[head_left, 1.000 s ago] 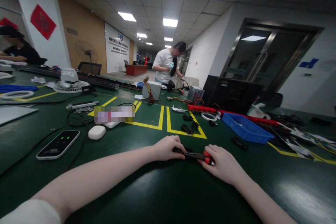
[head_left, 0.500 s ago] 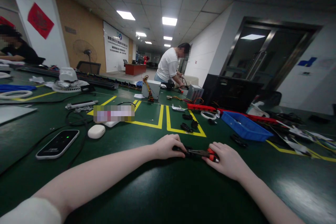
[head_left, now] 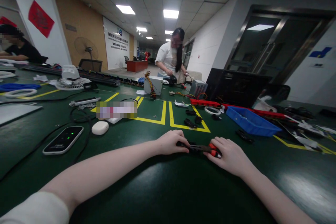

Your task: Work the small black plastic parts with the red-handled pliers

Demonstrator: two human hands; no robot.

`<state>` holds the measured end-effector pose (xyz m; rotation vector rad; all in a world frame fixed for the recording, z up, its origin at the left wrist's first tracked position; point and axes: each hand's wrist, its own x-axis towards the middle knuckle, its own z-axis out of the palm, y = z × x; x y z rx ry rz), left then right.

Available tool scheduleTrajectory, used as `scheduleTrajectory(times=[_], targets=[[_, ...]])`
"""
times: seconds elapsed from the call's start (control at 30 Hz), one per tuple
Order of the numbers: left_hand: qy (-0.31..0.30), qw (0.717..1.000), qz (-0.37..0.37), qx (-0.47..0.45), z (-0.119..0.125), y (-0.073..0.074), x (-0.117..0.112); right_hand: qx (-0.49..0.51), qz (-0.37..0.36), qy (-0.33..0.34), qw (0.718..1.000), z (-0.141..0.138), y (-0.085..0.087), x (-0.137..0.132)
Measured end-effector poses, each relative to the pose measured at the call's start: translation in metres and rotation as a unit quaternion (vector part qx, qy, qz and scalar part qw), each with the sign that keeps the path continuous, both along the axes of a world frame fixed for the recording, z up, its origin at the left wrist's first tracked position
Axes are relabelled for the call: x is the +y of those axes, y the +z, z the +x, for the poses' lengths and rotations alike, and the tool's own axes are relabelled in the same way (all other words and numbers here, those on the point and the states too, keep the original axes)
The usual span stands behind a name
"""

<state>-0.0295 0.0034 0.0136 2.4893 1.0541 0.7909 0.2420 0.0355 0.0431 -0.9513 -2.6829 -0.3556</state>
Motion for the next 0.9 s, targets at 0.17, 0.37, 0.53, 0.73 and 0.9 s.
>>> scheduleTrajectory(times=[0.17, 0.37, 0.53, 0.73, 0.9], targets=[[0.002, 1.000, -0.006, 0.005, 0.0001, 0.0003, 0.0000, -0.001, 0.013, 0.008, 1.000, 0.0019, -0.0017, 0.0015], [0.002, 1.000, -0.006, 0.003, 0.0004, 0.0001, 0.0003, -0.009, -0.008, 0.008, 1.000, 0.0030, -0.0010, 0.0019], [0.001, 1.000, 0.002, 0.014, 0.0012, -0.0010, 0.0012, -0.008, -0.015, 0.010, 1.000, 0.0043, 0.0001, 0.0034], [-0.001, 1.000, 0.004, 0.005, 0.0006, -0.0005, -0.0005, -0.009, -0.033, 0.004, 0.999, 0.0021, 0.0002, 0.0005], [-0.003, 1.000, 0.000, -0.004, 0.0002, -0.0004, -0.0008, -0.022, -0.016, -0.009, 1.000, -0.0010, 0.0006, -0.0045]])
